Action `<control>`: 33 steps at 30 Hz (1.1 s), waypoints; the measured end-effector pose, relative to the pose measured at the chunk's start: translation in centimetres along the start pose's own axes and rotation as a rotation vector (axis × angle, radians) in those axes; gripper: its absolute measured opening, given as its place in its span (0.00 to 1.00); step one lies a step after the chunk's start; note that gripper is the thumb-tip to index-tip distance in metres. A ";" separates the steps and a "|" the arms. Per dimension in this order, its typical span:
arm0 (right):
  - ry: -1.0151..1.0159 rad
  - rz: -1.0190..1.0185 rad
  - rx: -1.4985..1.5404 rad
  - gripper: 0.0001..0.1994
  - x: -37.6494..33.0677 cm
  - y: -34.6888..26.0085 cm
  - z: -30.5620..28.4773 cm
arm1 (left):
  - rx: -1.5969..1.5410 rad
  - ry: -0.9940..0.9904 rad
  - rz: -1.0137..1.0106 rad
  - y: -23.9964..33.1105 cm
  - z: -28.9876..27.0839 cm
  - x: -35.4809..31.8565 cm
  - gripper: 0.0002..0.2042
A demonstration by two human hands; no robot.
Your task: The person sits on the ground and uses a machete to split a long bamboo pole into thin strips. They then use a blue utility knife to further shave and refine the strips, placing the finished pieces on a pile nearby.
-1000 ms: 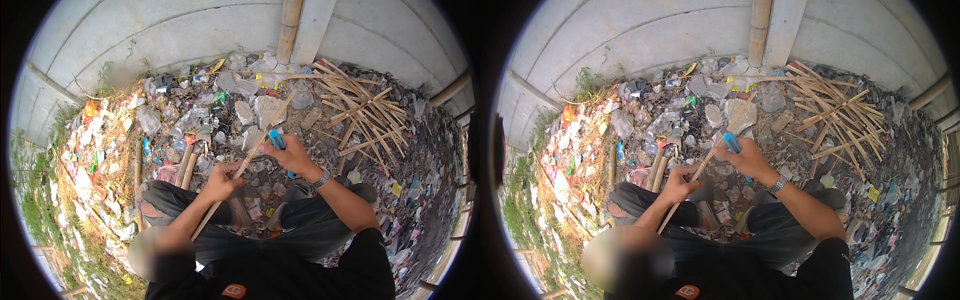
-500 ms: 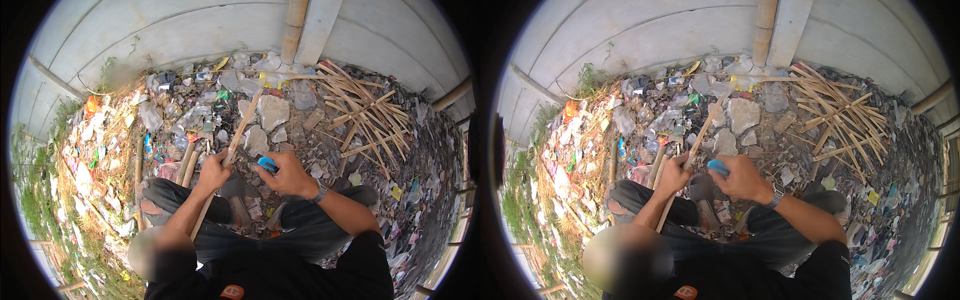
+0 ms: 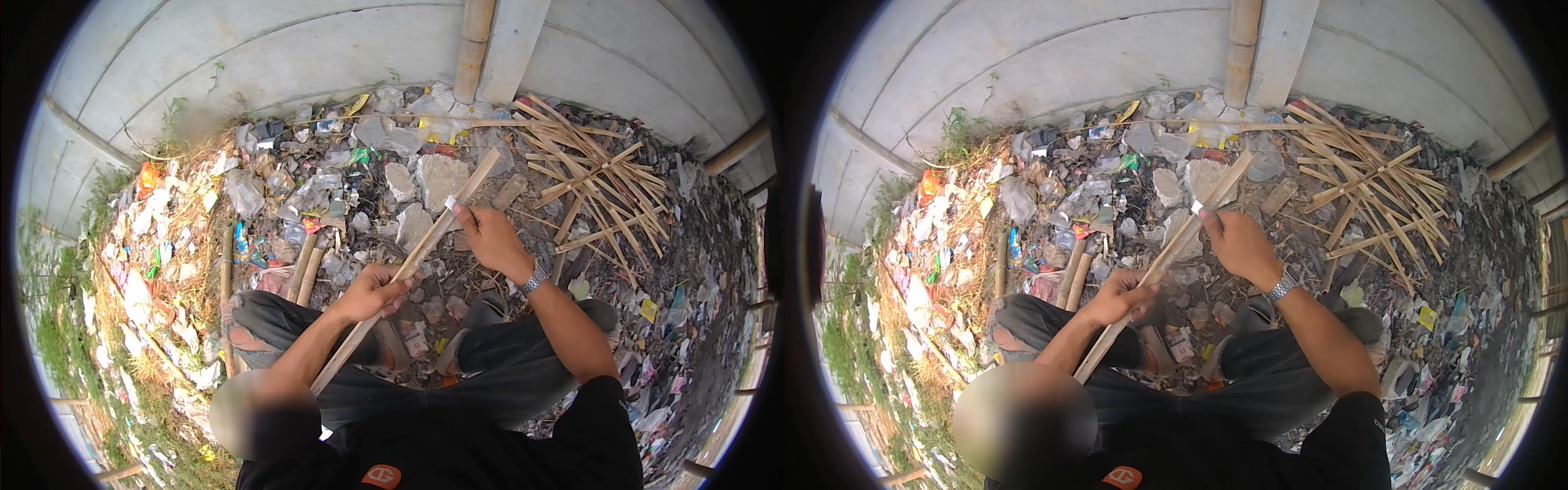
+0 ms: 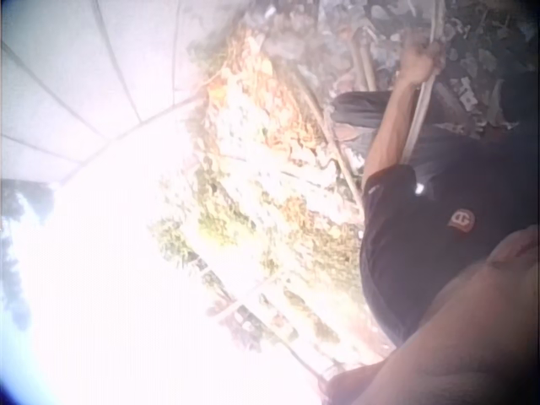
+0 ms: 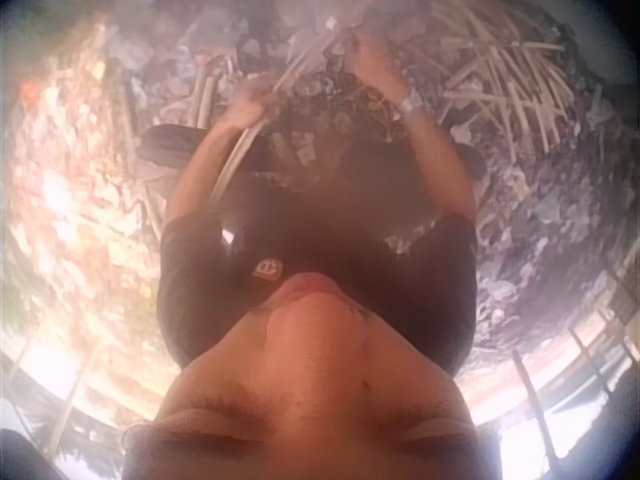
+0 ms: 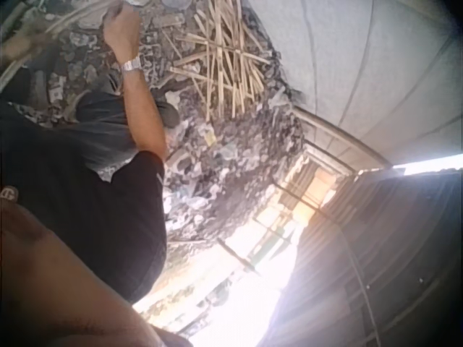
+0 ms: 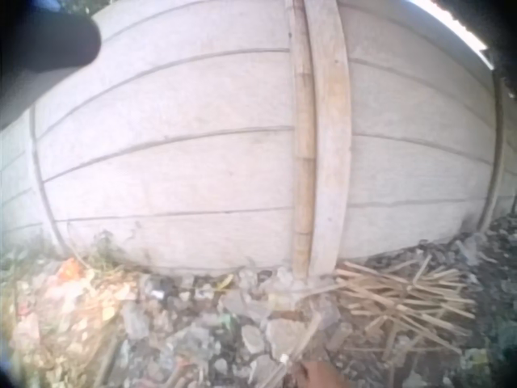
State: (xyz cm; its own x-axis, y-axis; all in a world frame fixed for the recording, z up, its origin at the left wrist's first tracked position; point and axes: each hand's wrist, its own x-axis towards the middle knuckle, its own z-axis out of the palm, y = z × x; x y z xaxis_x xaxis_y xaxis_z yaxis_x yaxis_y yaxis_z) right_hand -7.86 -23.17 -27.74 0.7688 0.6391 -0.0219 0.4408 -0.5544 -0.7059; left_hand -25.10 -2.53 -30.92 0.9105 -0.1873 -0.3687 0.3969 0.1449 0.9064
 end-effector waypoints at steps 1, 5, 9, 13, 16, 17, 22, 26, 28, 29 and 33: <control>0.010 0.014 0.006 0.30 0.2 -0.1 -0.1 | 0.037 0.008 -0.003 0.1 0.1 -0.1 0.15; -0.108 -0.028 0.063 0.31 -1.8 -1.6 2.8 | 0.013 0.000 -0.035 0.5 -0.2 -0.3 0.14; -0.081 0.039 0.014 0.33 -1.2 -0.6 3.1 | 0.028 0.020 -0.040 0.2 -0.3 -0.9 0.15; 0.020 -0.120 0.124 0.32 -2.0 -0.4 5.9 | 0.069 0.036 -0.075 0.8 -0.5 -0.4 0.15; -0.063 -0.070 0.115 0.32 -1.4 -1.2 4.6 | 0.061 0.048 -0.017 0.3 -0.5 -0.3 0.15; -0.054 -0.074 0.142 0.32 -1.4 -1.1 4.7 | 0.062 0.047 -0.020 0.2 -0.6 -0.4 0.15; -0.084 -0.094 0.263 0.34 -2.5 -1.1 6.0 | 0.099 0.043 -0.051 0.7 -0.4 -0.3 0.15; -0.293 0.086 0.475 0.35 -2.1 -0.3 6.2 | 0.082 0.052 -0.045 0.1 -0.7 -0.1 0.15; -0.423 0.243 0.616 0.35 -1.8 -0.7 5.4 | 0.063 0.042 -0.040 -0.1 -0.9 -0.2 0.15; -0.500 0.339 0.700 0.35 -1.6 -1.0 4.7 | 0.058 0.044 -0.040 0.0 -0.9 -0.2 0.15; -0.228 0.051 0.395 0.36 -1.5 0.1 5.2 | 0.059 0.047 -0.034 0.8 -0.4 -0.3 0.15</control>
State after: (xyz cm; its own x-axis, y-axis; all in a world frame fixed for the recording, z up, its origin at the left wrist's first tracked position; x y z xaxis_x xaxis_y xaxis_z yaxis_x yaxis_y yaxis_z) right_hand -11.33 -21.45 -31.45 0.6438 0.7419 -0.1873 0.1606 -0.3703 -0.9149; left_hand -25.01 -1.95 -30.20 0.9017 -0.1453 -0.4073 0.4212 0.0810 0.9034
